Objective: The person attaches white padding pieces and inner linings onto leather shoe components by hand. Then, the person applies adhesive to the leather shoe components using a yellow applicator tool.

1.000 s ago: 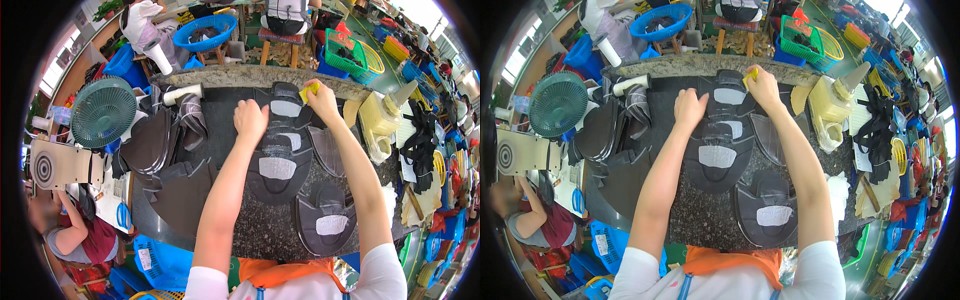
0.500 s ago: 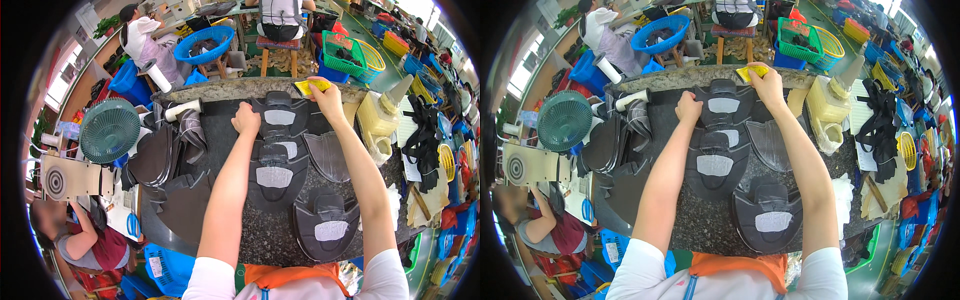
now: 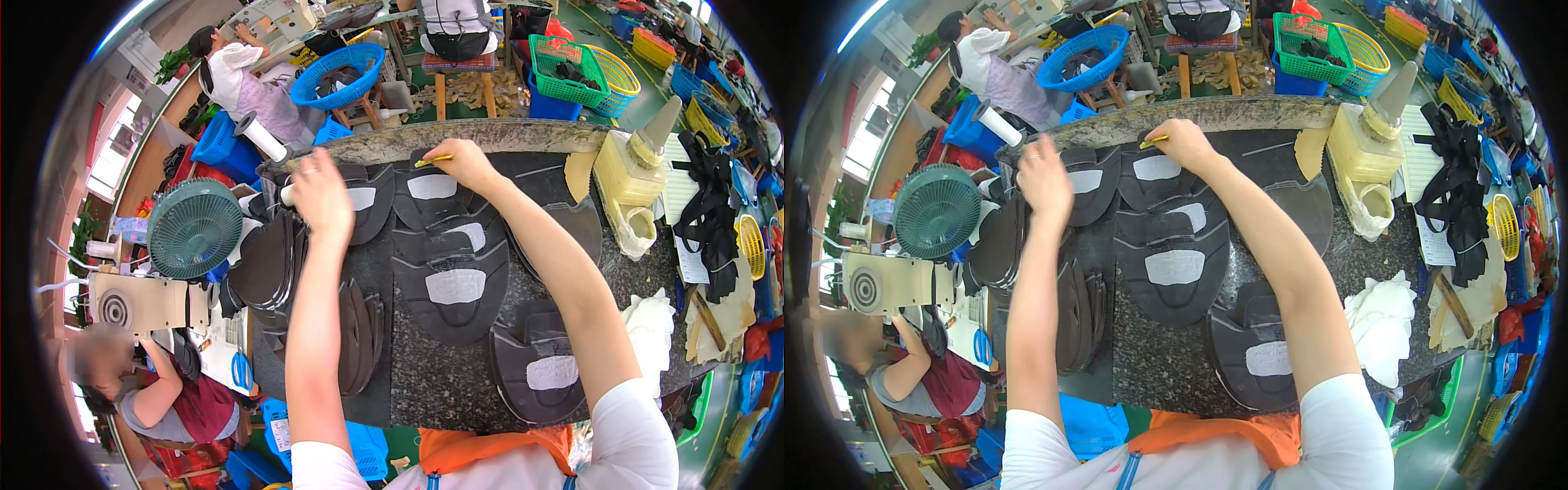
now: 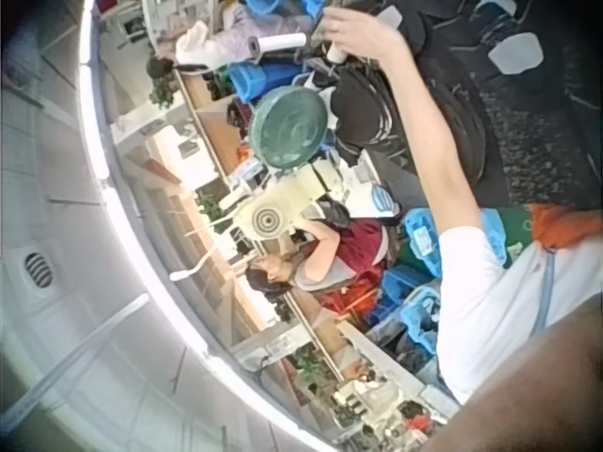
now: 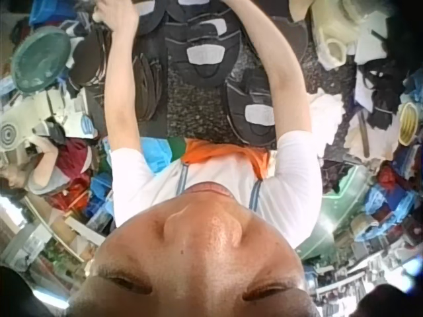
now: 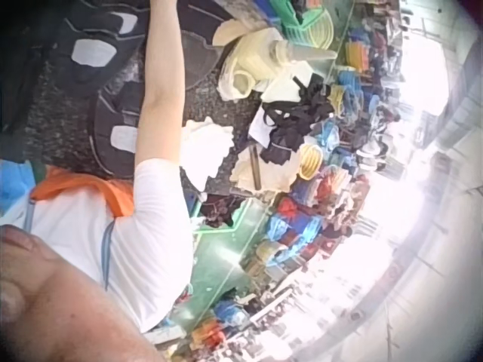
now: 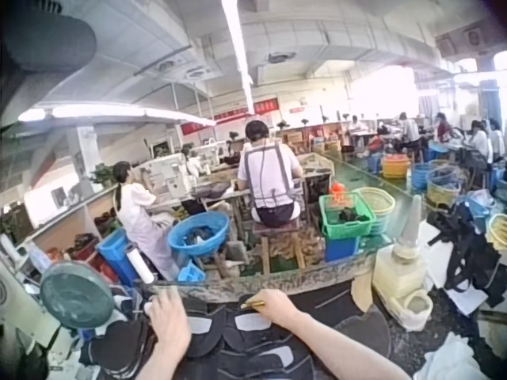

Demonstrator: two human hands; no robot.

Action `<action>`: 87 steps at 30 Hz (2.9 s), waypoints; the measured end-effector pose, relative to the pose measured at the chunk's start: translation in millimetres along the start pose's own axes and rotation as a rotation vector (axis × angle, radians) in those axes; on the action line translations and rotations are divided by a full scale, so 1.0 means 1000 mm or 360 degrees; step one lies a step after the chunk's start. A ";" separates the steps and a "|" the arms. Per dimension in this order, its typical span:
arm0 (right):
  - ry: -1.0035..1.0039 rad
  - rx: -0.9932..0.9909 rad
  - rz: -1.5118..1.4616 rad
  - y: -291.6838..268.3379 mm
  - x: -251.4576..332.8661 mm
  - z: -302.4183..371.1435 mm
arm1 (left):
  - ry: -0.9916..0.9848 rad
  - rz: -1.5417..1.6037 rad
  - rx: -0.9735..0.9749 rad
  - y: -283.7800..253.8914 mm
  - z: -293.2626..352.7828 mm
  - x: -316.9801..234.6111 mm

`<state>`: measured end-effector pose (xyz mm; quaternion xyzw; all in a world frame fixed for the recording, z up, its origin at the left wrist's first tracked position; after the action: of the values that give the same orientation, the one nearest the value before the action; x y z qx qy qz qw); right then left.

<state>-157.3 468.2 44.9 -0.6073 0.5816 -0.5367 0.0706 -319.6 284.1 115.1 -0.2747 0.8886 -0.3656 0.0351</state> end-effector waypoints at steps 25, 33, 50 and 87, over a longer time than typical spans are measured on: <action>0.1070 -0.0467 0.0654 -0.296 -0.102 0.274 | 0.0228 0.2179 0.1020 -0.226 0.240 -0.194; 0.0848 0.0596 0.1249 -0.254 0.048 0.374 | 0.0898 0.1830 0.1175 -0.234 0.286 -0.228; 0.0958 -0.2057 -0.0050 -0.356 0.064 0.482 | 0.1191 0.1712 0.1245 -0.215 0.234 -0.366; 0.0213 -0.0061 -0.0040 -0.220 0.193 0.349 | 0.0326 0.2357 0.0736 -0.282 0.147 -0.223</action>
<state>189.3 198.2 166.9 -0.5785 0.5875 -0.5656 0.0133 38.0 142.2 165.7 0.4392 0.7406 -0.4462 0.2440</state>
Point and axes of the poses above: each hand's wrist, its own z-axis away from the middle knuckle, its own y-axis out of the palm, x = y × z, the point moved 4 cm from there along -z, towards the middle knuckle, and after that the axes turned 9 degrees about z, right-handed, at the moved point
